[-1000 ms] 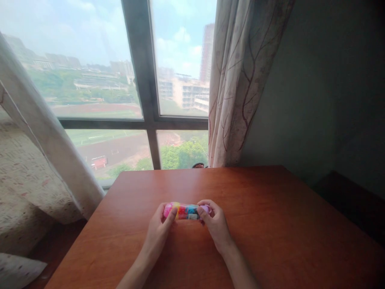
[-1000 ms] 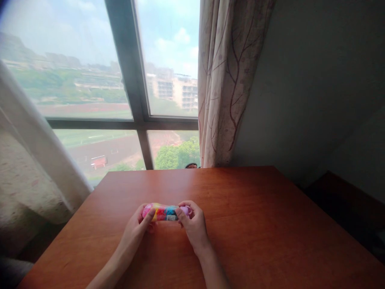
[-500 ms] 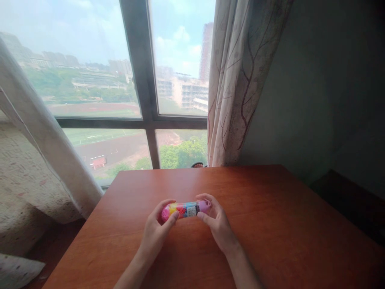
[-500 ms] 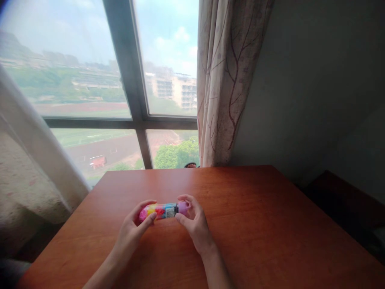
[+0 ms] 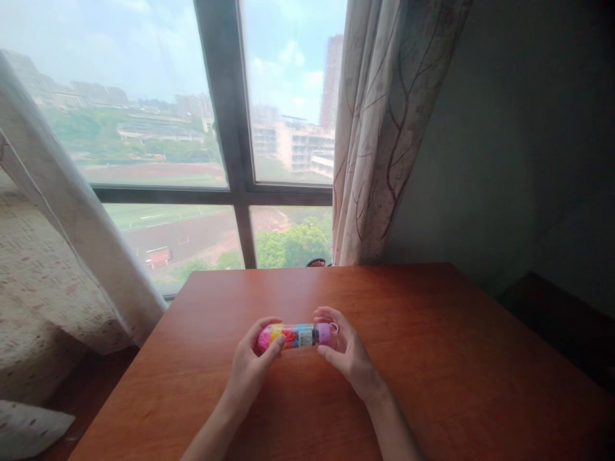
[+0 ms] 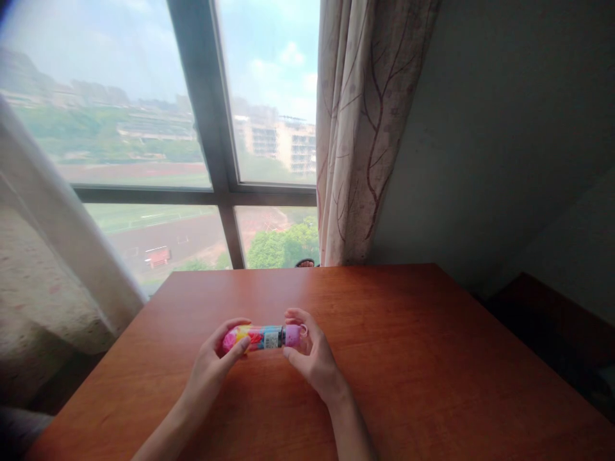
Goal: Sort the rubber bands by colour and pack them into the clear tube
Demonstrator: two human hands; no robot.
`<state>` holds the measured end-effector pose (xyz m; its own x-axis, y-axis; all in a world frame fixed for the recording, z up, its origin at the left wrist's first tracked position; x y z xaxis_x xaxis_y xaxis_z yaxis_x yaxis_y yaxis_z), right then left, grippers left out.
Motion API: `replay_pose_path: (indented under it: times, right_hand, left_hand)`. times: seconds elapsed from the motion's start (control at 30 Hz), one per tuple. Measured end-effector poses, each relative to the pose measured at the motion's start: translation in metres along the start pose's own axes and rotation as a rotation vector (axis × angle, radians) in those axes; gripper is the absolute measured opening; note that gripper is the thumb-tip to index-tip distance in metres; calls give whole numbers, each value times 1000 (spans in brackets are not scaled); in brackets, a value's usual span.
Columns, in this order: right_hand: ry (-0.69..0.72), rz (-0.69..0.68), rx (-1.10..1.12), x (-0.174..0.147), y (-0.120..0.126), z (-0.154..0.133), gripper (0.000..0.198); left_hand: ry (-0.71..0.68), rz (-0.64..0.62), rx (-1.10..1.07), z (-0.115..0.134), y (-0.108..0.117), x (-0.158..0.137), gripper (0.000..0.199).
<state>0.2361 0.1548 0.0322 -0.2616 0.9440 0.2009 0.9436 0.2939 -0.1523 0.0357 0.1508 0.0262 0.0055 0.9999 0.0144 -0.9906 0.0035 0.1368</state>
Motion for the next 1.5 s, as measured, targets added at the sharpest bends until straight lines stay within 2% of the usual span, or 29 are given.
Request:
replay_pose_path:
  times: [0.07, 0.17, 0.3, 0.37, 0.47, 0.53, 0.6, 0.8, 0.93, 1.03, 1.13, 1.23, 1.33, 1.43, 1.5]
  right_hand:
    - [-5, 6, 17, 0, 0, 1, 56]
    - [-75, 41, 7, 1, 4, 16, 45]
    - [-164, 17, -58, 5, 2, 34, 34]
    - [-180, 49, -72, 5, 5, 37, 32]
    - [-205, 97, -48, 6, 10, 38, 33]
    - [-206, 104, -30, 6, 11, 37, 36]
    - [-205, 99, -22, 6, 11, 36, 39]
    - [-241, 63, -68, 5, 7, 39, 39]
    - [-257, 83, -81, 4, 9, 43, 38]
    - [-253, 122, -69, 4, 15, 43, 42]
    - [-255, 139, -60, 4, 17, 43, 45]
    - [-242, 119, -52, 5, 15, 47, 47]
    - [-169, 92, -149, 5, 14, 44, 46]
    - [-80, 56, -293, 5, 10, 32, 35]
    - [-40, 27, -309, 5, 6, 24, 26]
  left_hand:
    - [-6, -6, 6, 1, -1, 0, 44]
    - [-9, -5, 18, -1, 0, 0, 44]
    - [-27, -16, 35, -7, -1, 3, 47]
    - [-104, -26, 45, -2, -4, 2, 52]
    - [-325, -58, 141, 19, -11, -5, 55]
    - [-455, -78, 227, 31, -16, -12, 45]
    - [-488, -91, 274, 35, -17, -14, 34]
    - [-216, -171, 304, 13, -16, 0, 25]
    - [-222, -181, 225, 14, -16, -2, 32]
    - [-257, -193, 111, 18, -19, -7, 51]
    - [-263, -211, 45, 19, -22, -9, 46]
    - [-195, -168, -1, 11, -17, -4, 39]
    - [-79, -96, -17, -2, -6, 2, 40]
    - [-12, -58, -32, -10, 1, 6, 41]
    - [7, -49, -50, -14, 4, 8, 44]
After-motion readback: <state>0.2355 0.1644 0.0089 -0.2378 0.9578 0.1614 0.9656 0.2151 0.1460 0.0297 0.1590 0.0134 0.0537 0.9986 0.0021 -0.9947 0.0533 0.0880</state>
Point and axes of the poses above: each hand's wrist, its own x-axis towards the middle knuckle, its own y-axis out of the back of the hand, z = x × y, the point moved 10 cm from there along x, towards the middle knuckle, and after that the axes turned 7 degrees about -z, right-handed, at the moved point
